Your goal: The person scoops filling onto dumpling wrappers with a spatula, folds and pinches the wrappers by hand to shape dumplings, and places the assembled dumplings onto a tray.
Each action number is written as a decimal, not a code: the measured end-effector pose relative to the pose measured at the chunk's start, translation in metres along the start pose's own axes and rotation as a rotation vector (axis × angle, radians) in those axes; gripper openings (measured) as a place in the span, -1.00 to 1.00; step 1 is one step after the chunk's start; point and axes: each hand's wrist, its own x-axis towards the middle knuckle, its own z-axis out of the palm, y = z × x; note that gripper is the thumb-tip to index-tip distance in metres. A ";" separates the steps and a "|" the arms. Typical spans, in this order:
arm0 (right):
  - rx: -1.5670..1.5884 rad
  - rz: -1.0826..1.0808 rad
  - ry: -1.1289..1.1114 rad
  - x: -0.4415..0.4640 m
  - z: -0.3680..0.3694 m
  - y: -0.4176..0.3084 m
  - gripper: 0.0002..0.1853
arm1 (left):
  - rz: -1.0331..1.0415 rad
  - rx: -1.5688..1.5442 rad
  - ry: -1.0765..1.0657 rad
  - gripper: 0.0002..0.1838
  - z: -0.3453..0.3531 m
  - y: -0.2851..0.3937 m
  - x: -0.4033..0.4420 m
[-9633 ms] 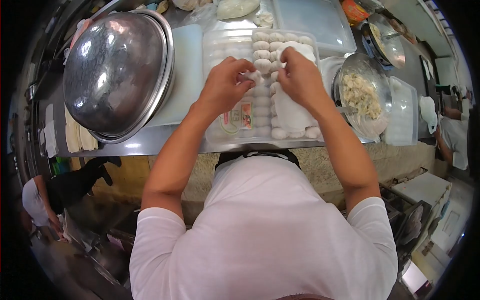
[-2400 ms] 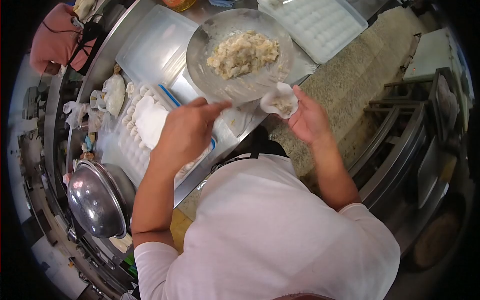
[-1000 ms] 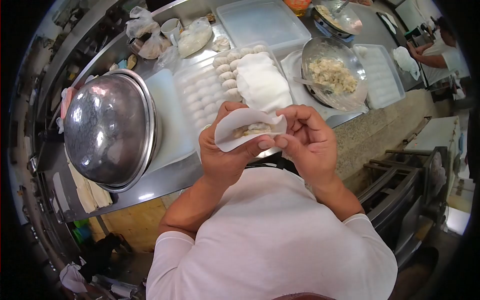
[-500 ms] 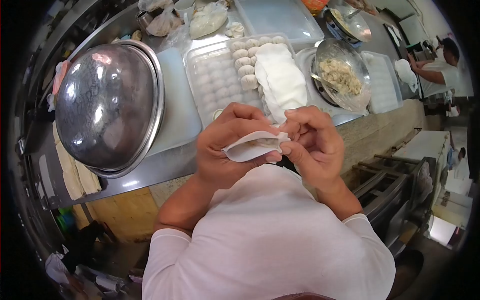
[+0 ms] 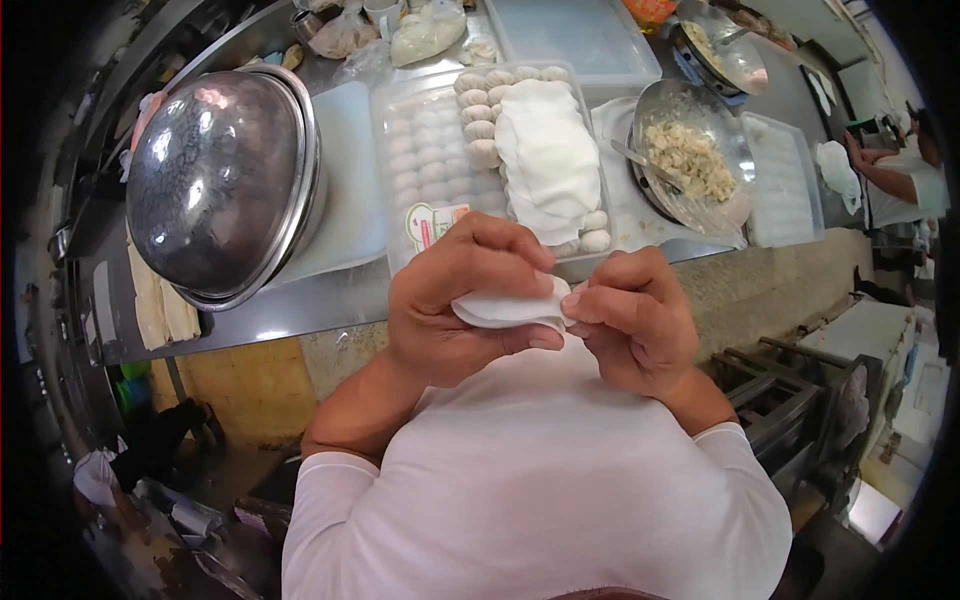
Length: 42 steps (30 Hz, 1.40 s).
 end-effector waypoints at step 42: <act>0.038 0.034 -0.016 -0.013 -0.025 0.005 -0.72 | 0.249 0.082 0.048 -0.60 0.037 -0.016 0.001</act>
